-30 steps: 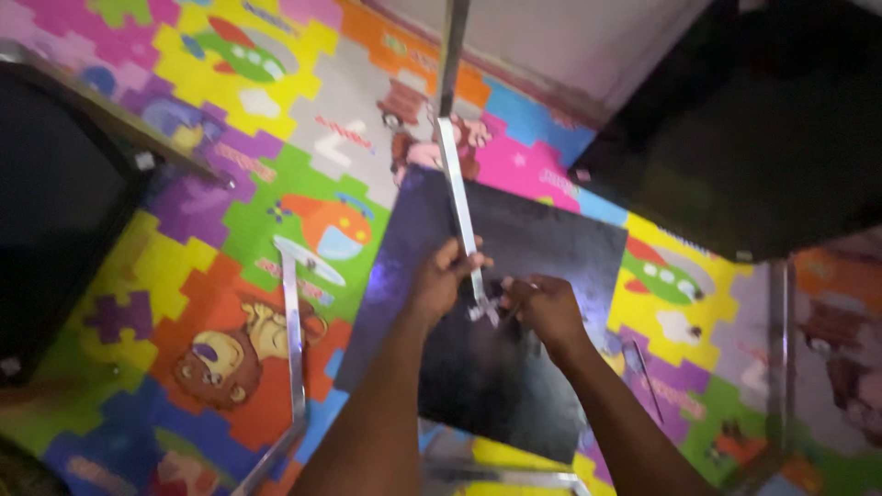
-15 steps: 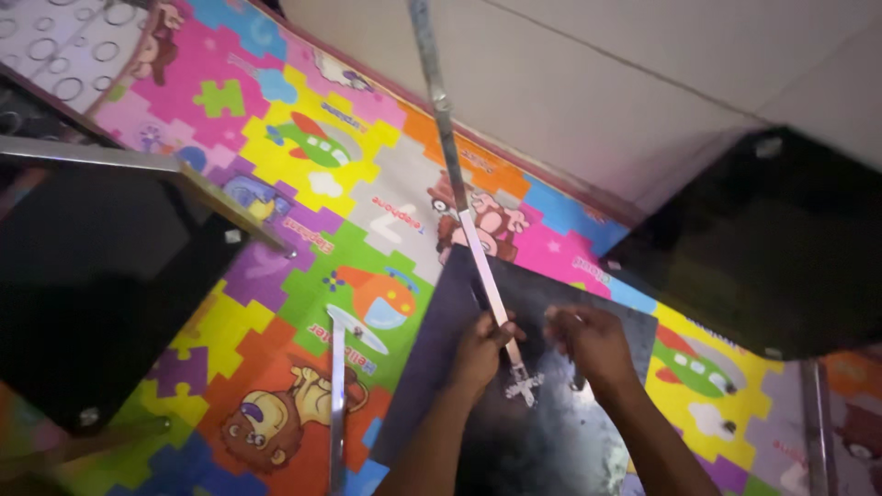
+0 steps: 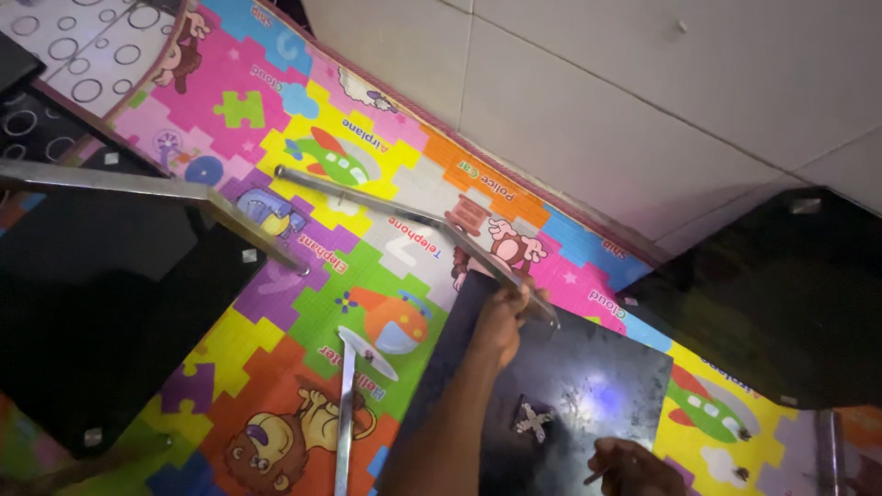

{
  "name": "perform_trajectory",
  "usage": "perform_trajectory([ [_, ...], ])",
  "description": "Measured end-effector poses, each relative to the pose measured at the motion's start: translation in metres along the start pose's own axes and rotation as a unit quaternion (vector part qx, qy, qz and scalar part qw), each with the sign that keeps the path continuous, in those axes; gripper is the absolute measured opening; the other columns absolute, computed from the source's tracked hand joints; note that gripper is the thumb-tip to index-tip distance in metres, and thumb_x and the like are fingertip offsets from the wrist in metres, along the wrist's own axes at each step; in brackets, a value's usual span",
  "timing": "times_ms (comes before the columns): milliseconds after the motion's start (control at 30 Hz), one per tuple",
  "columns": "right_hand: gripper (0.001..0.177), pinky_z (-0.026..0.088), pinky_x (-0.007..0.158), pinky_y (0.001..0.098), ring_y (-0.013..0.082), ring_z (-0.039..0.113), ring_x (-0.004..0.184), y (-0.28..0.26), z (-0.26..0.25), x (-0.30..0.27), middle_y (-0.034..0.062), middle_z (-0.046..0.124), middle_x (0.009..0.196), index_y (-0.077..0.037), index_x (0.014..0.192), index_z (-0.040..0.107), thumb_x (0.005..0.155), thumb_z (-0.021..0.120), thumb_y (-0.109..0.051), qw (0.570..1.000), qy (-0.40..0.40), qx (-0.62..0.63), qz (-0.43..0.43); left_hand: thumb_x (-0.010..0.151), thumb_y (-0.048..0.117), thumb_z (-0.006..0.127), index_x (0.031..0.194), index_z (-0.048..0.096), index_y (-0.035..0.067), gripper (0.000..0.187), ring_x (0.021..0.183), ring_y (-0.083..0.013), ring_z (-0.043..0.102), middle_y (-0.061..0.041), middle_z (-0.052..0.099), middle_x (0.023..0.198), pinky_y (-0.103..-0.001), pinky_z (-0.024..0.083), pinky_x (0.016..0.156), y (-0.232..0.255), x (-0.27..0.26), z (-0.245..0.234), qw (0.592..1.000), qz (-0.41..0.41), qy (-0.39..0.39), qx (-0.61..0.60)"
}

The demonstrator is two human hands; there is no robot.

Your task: The person assembles a metal-framed furniture piece on a colorful play mat. They connect metal rods at a central hub, attach black square panels to the frame, and tighten the joints by hand.

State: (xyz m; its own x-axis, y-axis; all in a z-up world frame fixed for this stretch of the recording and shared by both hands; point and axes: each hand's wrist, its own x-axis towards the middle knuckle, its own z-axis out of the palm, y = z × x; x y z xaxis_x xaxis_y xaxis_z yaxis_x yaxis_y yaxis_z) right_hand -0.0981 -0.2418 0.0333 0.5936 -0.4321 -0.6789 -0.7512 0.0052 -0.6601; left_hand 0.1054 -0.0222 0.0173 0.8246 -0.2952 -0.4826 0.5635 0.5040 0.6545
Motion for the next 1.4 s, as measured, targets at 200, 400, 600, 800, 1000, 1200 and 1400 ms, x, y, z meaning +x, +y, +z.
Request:
perform_trajectory([
  [200,0.037,0.044,0.057,0.0338,0.0185,0.057,0.06,0.055,0.024,0.044,0.0113,0.069,0.07,0.0,0.092,0.076,0.092,0.065,-0.036,0.996,-0.01,-0.053,0.065,0.103,0.016,0.063,0.109,0.062,0.009,0.01,0.062,-0.0079,0.039,0.005,0.05,0.074,-0.026,0.032,0.058,0.014,0.069,-0.003,0.997,0.046,-0.044,-0.052],
  [400,0.036,0.044,0.055,0.0338,0.0178,0.056,0.058,0.057,0.049,0.052,0.0104,0.068,0.068,0.0,0.091,0.075,0.092,0.065,-0.035,0.996,-0.027,-0.06,0.054,0.101,0.004,0.059,0.103,0.055,0.009,0.007,0.065,-0.0102,0.048,0.0,0.054,0.083,-0.026,0.04,0.054,0.02,0.11,-0.017,0.997,0.041,-0.046,-0.037],
  [600,0.035,0.043,0.054,0.0338,0.017,0.056,0.057,0.052,0.049,0.031,0.0094,0.066,0.067,-0.001,0.09,0.075,0.092,0.066,-0.035,0.997,-0.032,-0.058,0.049,0.099,0.009,0.049,0.104,0.055,0.01,0.008,0.061,-0.0141,0.052,-0.003,0.057,0.083,-0.031,0.046,0.048,0.017,0.135,-0.021,0.998,-0.067,0.014,0.007],
  [800,0.034,0.042,0.052,0.0338,0.0162,0.055,0.056,0.045,0.061,0.015,0.0084,0.065,0.065,-0.002,0.089,0.075,0.092,0.066,-0.035,0.997,-0.037,-0.056,0.044,0.102,0.013,0.056,0.1,0.064,0.003,0.014,0.069,-0.0199,0.066,-0.009,0.068,0.083,-0.033,0.051,0.054,0.008,0.185,-0.044,0.934,0.008,0.02,0.356],
  [1000,0.033,0.042,0.05,0.0339,0.0154,0.054,0.054,0.02,0.076,-0.017,0.0074,0.064,0.063,-0.002,0.087,0.075,0.092,0.067,-0.034,0.997,-0.05,-0.054,0.029,0.091,0.016,0.068,0.093,0.068,0.004,0.012,0.083,-0.0392,0.07,-0.019,0.073,0.088,-0.052,0.054,0.074,0.023,0.116,-0.051,0.666,0.338,0.133,0.651],
  [1200,0.033,0.041,0.049,0.0339,0.0146,0.053,0.053,-0.089,0.08,-0.031,0.0065,0.062,0.061,-0.003,0.086,0.075,0.092,0.067,-0.034,0.99,-0.059,-0.092,-0.09,0.079,0.015,0.065,0.132,0.056,-0.004,0.057,0.127,-0.0445,0.055,-0.03,0.055,0.137,-0.051,0.049,0.105,0.032,-0.042,-0.127,0.515,0.22,0.275,0.781],
  [1400,0.023,0.045,0.051,0.0289,0.0132,0.059,0.056,-0.195,0.162,0.044,0.006,0.068,0.068,-0.004,0.093,0.076,0.089,0.072,-0.026,0.971,-0.156,-0.04,-0.178,0.092,0.017,0.054,0.154,0.036,0.002,0.066,0.14,-0.0554,0.036,-0.036,0.024,0.16,-0.059,0.047,0.099,0.021,-0.071,-0.145,0.423,0.136,0.239,0.863],
])
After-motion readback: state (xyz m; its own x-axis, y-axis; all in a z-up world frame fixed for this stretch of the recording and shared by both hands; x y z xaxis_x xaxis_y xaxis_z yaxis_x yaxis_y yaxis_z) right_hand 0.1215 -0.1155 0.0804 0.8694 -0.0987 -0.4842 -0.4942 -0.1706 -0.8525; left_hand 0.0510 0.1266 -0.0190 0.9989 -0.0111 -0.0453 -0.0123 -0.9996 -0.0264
